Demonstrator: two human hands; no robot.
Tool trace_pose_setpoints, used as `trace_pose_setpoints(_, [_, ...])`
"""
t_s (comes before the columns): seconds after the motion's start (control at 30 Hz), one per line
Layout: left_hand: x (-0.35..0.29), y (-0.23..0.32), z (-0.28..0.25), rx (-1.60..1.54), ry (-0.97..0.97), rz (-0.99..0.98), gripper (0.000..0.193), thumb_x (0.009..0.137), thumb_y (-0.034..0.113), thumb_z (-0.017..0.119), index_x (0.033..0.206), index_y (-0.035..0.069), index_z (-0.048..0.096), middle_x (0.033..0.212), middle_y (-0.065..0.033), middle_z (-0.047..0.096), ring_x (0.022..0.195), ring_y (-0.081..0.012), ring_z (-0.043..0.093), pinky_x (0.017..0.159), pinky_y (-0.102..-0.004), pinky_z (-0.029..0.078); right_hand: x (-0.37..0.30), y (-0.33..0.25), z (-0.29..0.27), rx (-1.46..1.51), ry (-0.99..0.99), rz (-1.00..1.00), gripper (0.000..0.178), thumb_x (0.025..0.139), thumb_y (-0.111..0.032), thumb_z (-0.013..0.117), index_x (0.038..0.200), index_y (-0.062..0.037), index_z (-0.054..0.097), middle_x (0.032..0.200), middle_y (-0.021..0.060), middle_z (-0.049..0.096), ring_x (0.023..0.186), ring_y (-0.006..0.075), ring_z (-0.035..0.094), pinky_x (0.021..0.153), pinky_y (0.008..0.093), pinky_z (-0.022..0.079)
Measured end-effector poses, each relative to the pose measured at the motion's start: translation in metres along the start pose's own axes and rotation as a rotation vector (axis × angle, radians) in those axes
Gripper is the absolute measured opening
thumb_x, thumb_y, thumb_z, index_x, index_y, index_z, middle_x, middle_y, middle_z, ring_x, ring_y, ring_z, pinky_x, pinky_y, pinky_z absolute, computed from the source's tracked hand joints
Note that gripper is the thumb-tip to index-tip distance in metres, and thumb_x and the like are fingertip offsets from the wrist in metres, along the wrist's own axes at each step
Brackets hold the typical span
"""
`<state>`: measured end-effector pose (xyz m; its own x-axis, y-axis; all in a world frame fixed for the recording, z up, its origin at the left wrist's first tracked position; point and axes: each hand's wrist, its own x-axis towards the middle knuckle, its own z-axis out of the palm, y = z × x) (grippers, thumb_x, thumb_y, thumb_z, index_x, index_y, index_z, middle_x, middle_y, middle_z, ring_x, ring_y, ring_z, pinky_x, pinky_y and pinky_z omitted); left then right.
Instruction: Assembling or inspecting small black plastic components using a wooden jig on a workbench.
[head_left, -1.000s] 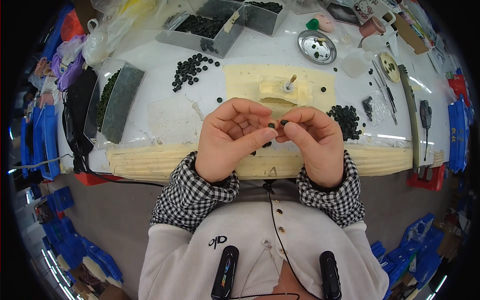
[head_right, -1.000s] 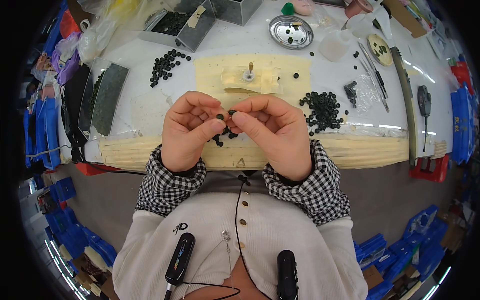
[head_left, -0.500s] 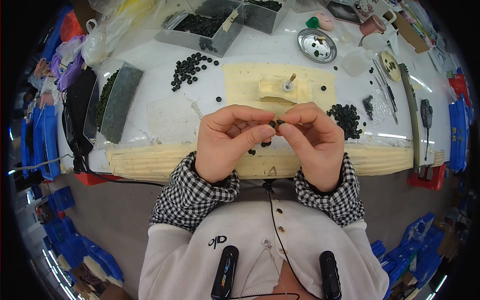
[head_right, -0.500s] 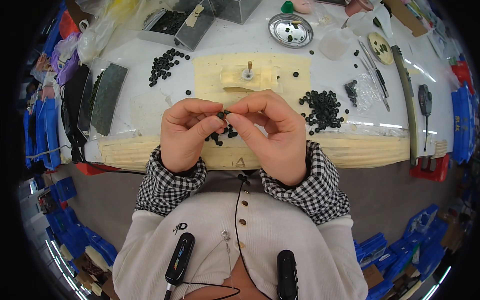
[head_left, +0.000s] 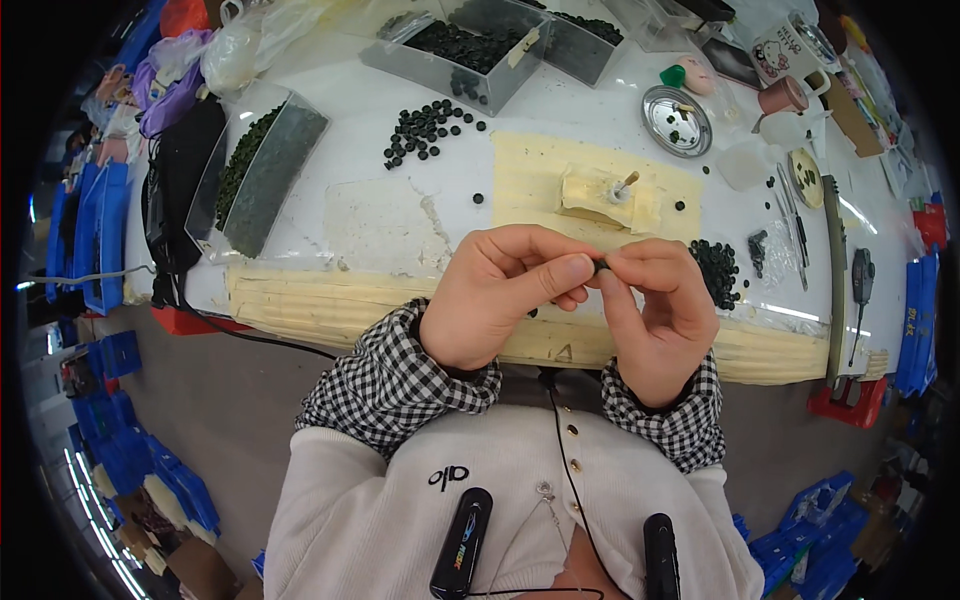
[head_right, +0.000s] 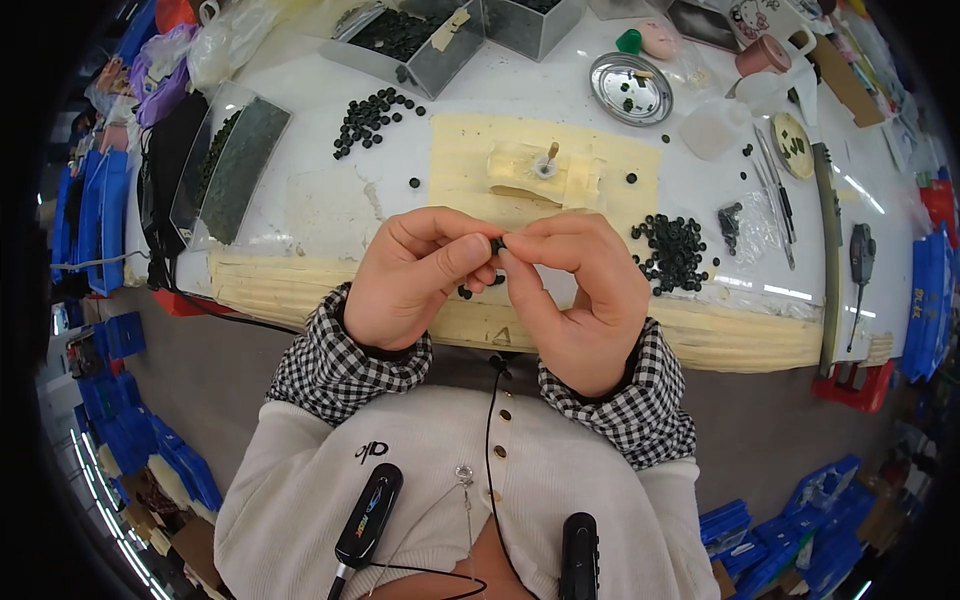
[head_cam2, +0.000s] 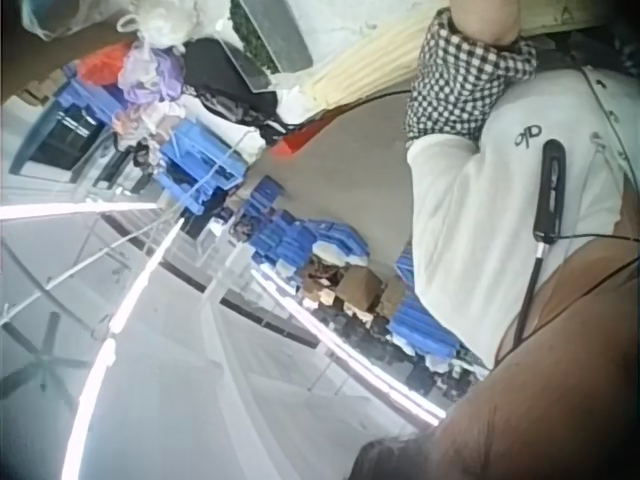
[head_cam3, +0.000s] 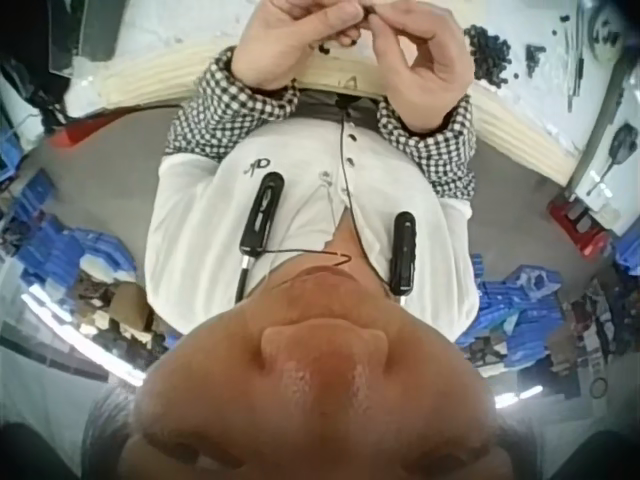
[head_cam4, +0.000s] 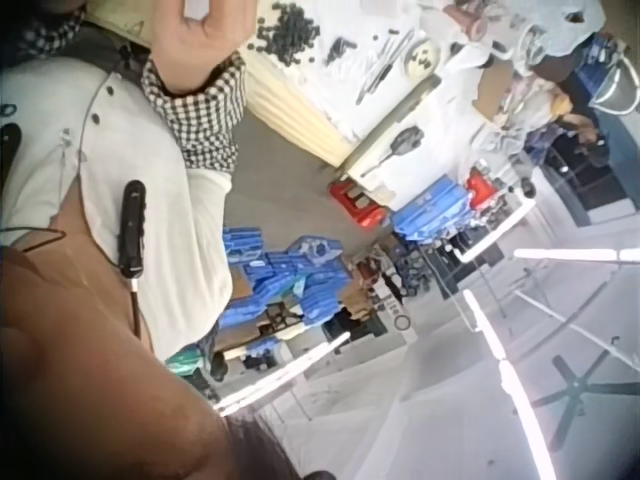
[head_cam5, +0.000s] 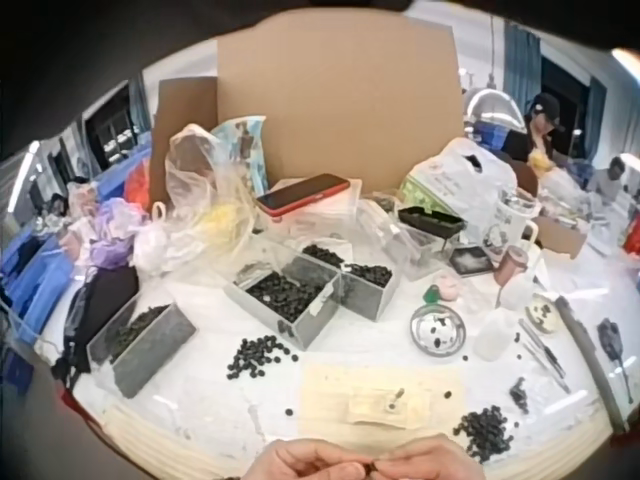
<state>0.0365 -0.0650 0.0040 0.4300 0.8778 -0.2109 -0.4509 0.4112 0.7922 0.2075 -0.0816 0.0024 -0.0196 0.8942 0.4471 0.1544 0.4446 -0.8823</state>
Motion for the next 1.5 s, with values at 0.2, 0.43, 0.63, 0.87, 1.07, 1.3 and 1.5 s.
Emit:
trace_pose_setpoints(0.2, [-0.003,0.0,0.004,0.011,0.033,0.004,0.018,0.093,0.011,0.06,0.105,-0.002,0.064,0.089,-0.0082,0.067,0.075,-0.0102,0.061,0.07,-0.0232,0.051,-0.001,-0.002,0.001,-0.169,-0.008,-0.109,0.021,0.073,0.01,0.07,0.091,0.0008,0.065,0.093,0.0139,0.064,0.084,0.0209,0.063,0.074,0.0268,0.05])
trace_pose_setpoints(0.43, [-0.004,0.002,0.006,-0.06,0.03,-0.009,0.019,0.093,0.014,0.06,0.103,-0.001,0.064,0.088,-0.006,0.067,0.073,-0.0086,0.06,0.069,-0.0217,0.05,0.0,-0.002,-0.004,-0.115,-0.043,-0.09,0.023,0.072,0.01,0.071,0.094,0.0024,0.069,0.095,0.0142,0.064,0.085,0.0209,0.064,0.074,0.0266,0.051])
trace_pose_setpoints(0.63, [-0.004,0.004,0.008,0.027,0.06,0.063,0.019,0.094,0.016,0.059,0.102,-0.001,0.064,0.088,-0.0059,0.067,0.073,-0.0078,0.06,0.068,-0.0209,0.05,0.001,-0.003,-0.006,-0.007,-0.123,0.021,0.024,0.077,0.009,0.069,0.1,0.0039,0.068,0.1,0.0138,0.064,0.089,0.0199,0.063,0.079,0.0272,0.05])
trace_pose_setpoints(0.87, [-0.003,0.005,0.006,-0.085,0.045,0.012,0.018,0.095,0.016,0.057,0.1,0.001,0.064,0.086,-0.0057,0.068,0.074,-0.0077,0.061,0.067,-0.0203,0.049,0.0,-0.005,-0.008,0.142,-0.165,0.159,0.024,0.081,0.007,0.066,0.105,0.0033,0.067,0.103,0.0127,0.063,0.095,0.0178,0.062,0.083,0.0266,0.049])
trace_pose_setpoints(1.07, [-0.006,0.003,0.011,0.278,0.134,0.241,0.014,0.092,0.005,0.058,0.102,-0.003,0.065,0.087,-0.0075,0.067,0.077,-0.0095,0.061,0.069,-0.0217,0.05,0.002,-0.008,-0.008,-0.114,-0.197,-0.003,0.028,0.08,0.008,0.067,0.106,0.0007,0.068,0.104,0.0135,0.063,0.095,0.0198,0.063,0.081,0.027,0.052])
trace_pose_setpoints(1.3, [-0.004,0.003,0.011,0.361,0.032,0.421,0.019,0.088,-0.004,0.061,0.107,-0.006,0.064,0.096,-0.0119,0.065,0.082,-0.0131,0.062,0.071,-0.0223,0.051,0.002,-0.004,-0.01,0.032,-0.136,0.034,0.027,0.079,0.007,0.067,0.105,-0.0005,0.069,0.107,0.0138,0.062,0.097,0.0204,0.063,0.081,0.0272,0.052])
trace_pose_setpoints(1.5, [-0.003,0.003,0.009,0.19,0.062,0.337,0.019,0.084,-0.006,0.064,0.104,-0.004,0.065,0.101,-0.0108,0.066,0.089,-0.0128,0.063,0.078,-0.0233,0.052,0.002,-0.005,-0.011,0.048,-0.149,0.043,0.027,0.079,0.007,0.067,0.105,-0.001,0.069,0.107,0.0137,0.062,0.097,0.0202,0.063,0.081,0.0268,0.051])
